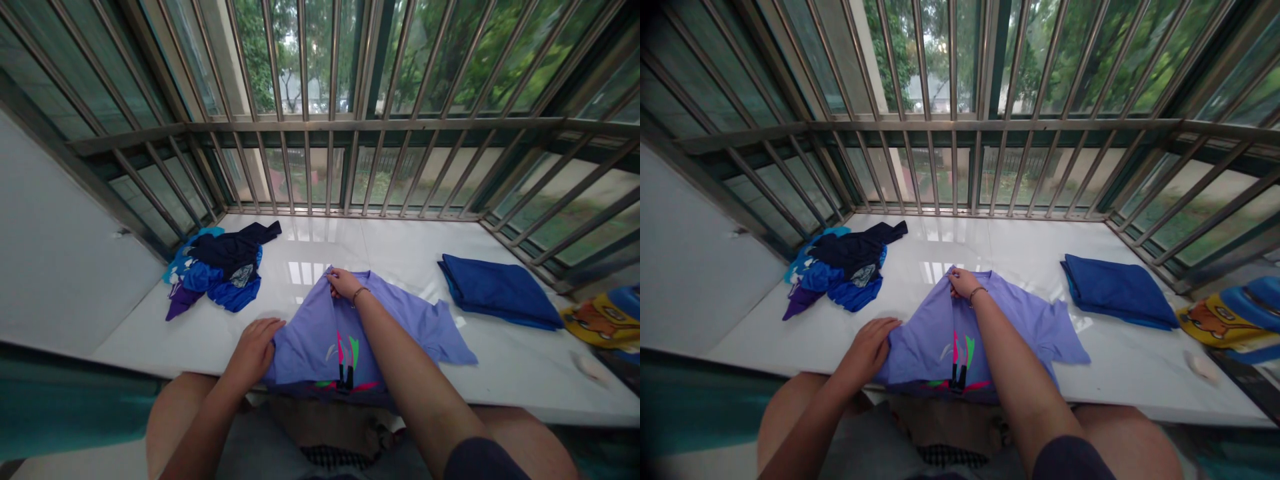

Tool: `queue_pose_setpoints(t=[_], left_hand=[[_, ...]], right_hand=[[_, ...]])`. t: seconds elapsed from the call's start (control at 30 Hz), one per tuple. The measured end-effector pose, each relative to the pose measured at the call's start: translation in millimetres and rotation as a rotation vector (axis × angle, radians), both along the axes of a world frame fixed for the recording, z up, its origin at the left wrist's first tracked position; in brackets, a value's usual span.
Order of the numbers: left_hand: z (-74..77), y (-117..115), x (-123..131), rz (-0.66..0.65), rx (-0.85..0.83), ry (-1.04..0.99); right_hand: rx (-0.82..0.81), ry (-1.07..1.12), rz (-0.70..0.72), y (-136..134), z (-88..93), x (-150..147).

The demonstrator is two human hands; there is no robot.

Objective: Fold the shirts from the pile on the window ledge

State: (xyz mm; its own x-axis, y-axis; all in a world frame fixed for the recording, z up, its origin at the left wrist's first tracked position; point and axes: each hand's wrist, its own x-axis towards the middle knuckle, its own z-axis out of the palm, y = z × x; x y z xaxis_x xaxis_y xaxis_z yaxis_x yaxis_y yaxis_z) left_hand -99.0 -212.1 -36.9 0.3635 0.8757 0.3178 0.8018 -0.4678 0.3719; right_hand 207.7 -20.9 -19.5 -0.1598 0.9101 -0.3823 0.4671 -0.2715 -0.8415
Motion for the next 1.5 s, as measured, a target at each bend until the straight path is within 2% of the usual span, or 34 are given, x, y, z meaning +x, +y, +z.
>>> queue_pose_setpoints(t=[0.17, 0.5, 0.6, 0.67, 0.77, 0.83, 0.9, 1.03, 1.27, 1.4, 1.5], left_hand=[[5.8, 9.3, -15.8, 0.011, -0.099, -0.003], [20.1, 5.3, -27.7, 0.233, -0.144, -0.003], [27.0, 9.4, -9.9, 0.255, -0.055, -0.014], [28.5, 13.8, 16.2, 0.168, -0.016, -0.006], [22.6, 22.8, 65.2, -0.003, -0.032, 0.109], [15.0, 30.4, 92.4, 0.011, -0.07, 0.226], [7.1, 38.0, 108.3, 0.09, -0.115, 0.31], [-3.9, 46.6, 109.3, 0.173, -0.131, 0.352], [-8.6, 41.0, 91.7, 0.125, -0.131, 0.31], [-3.3, 47.2, 94.4, 0.142, -0.143, 0.285], [7.6, 67.9, 108.6, 0.179, -0.147, 0.247]], right_hand=[[0.009, 0.011, -0.035, 0.9, -2.4, -1.1], [0.053, -0.031, -0.067, -1.7, -4.7, -4.8], [0.056, -0.044, -0.069, -2.4, -4.0, -5.8], [0.06, -0.05, -0.067, -2.9, -2.8, -6.2], [0.067, -0.059, -0.06, -4.1, -0.9, -6.5], [0.073, -0.067, -0.06, -5.2, 0.1, -6.6], [0.079, -0.076, -0.064, -6.3, 0.5, -6.8], [0.099, -0.09, -0.081, -7.8, -1.1, -6.6], [0.17, -0.094, -0.147, -9.3, -8.2, -0.5], [0.226, -0.115, -0.122, -13.2, -9.1, 3.4], [0.267, -0.149, -0.1, -15.4, -8.7, 4.5]])
